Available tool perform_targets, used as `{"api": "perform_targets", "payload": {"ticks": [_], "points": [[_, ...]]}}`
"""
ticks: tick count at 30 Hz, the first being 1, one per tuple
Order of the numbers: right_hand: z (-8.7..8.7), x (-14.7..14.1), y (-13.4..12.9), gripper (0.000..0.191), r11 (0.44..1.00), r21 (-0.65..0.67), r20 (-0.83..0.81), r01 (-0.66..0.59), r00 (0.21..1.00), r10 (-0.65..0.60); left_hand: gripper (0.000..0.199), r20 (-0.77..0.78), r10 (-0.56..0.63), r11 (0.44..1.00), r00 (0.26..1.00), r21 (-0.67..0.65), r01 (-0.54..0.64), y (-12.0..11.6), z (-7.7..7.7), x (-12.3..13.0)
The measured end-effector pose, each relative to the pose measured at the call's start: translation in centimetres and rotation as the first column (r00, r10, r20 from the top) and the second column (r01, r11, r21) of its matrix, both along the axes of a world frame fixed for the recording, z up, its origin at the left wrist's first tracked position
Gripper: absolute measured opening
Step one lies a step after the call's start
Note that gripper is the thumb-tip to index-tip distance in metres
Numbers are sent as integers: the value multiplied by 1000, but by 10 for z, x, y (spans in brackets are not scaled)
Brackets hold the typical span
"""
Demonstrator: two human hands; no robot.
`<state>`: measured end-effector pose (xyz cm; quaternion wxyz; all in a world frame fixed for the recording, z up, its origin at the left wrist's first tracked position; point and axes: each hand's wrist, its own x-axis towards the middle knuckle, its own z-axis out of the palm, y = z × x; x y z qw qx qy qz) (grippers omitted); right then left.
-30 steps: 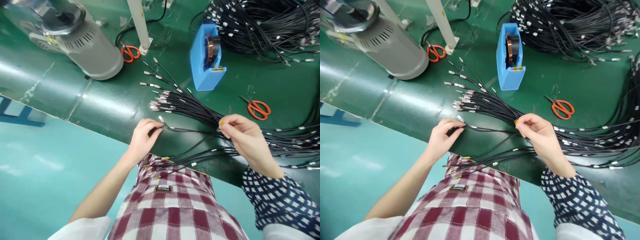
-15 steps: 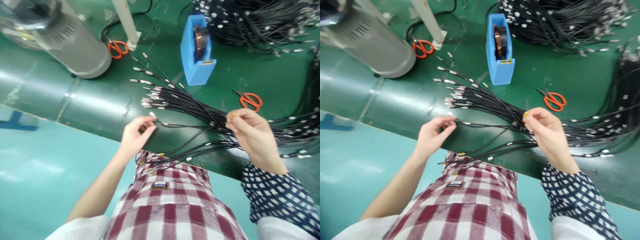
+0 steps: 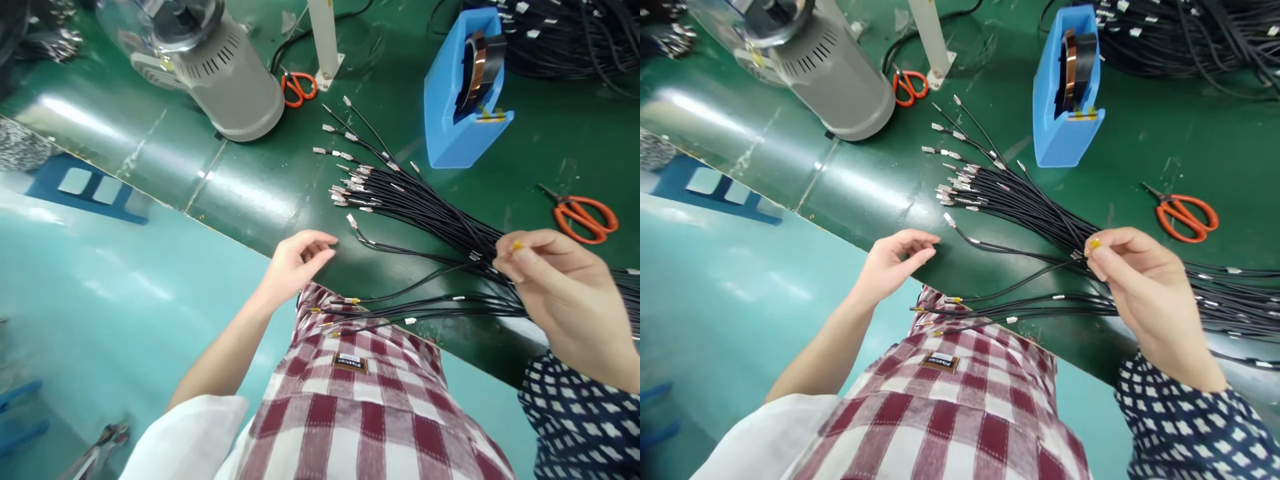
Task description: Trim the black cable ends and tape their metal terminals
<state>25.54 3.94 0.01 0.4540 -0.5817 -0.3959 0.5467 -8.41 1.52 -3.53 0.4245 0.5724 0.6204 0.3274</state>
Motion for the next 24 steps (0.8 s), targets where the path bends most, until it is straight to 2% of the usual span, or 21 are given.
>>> {"api": "perform_targets", "payload": {"ticks": [4, 7, 9, 11, 14, 17, 20, 24], "points": [[-3, -2, 1, 17, 1000, -5, 5, -15, 1000, 15, 15, -74, 56, 996, 996, 73, -50, 1, 2, -3], [-5, -5, 3, 16, 999, 1, 8, -47, 999, 47, 15, -76, 71, 988, 995, 143, -60, 8, 1, 5], [-8, -7, 4, 14, 996, 14, 5, -88, 996, 88, 23, 15, 58, 991, 998, 120, -59, 14, -2, 17], [-10, -9, 5, 13, 990, 35, 14, -135, 991, 135, 36, 185, 75, 995, 980, 46, -84, 20, -5, 31], [-13, -11, 5, 14, 979, 43, 43, -197, 980, 195, 35, 452, 140, 990, 881, -82, -116, 27, -9, 48], [-13, -17, 4, 11, 961, 80, 61, -265, 964, 260, 25, 613, 155, 985, 775, -158, -72, 28, -6, 57], [-10, -27, 2, 9, 904, 141, 123, -405, 913, 390, 25, 697, 120, 982, 707, -188, 18, 25, 3, 58], [-5, -42, -4, 15, 801, 76, 221, -595, 793, 568, 20, 759, 74, 976, 646, -190, 111, 21, 11, 56]]}}
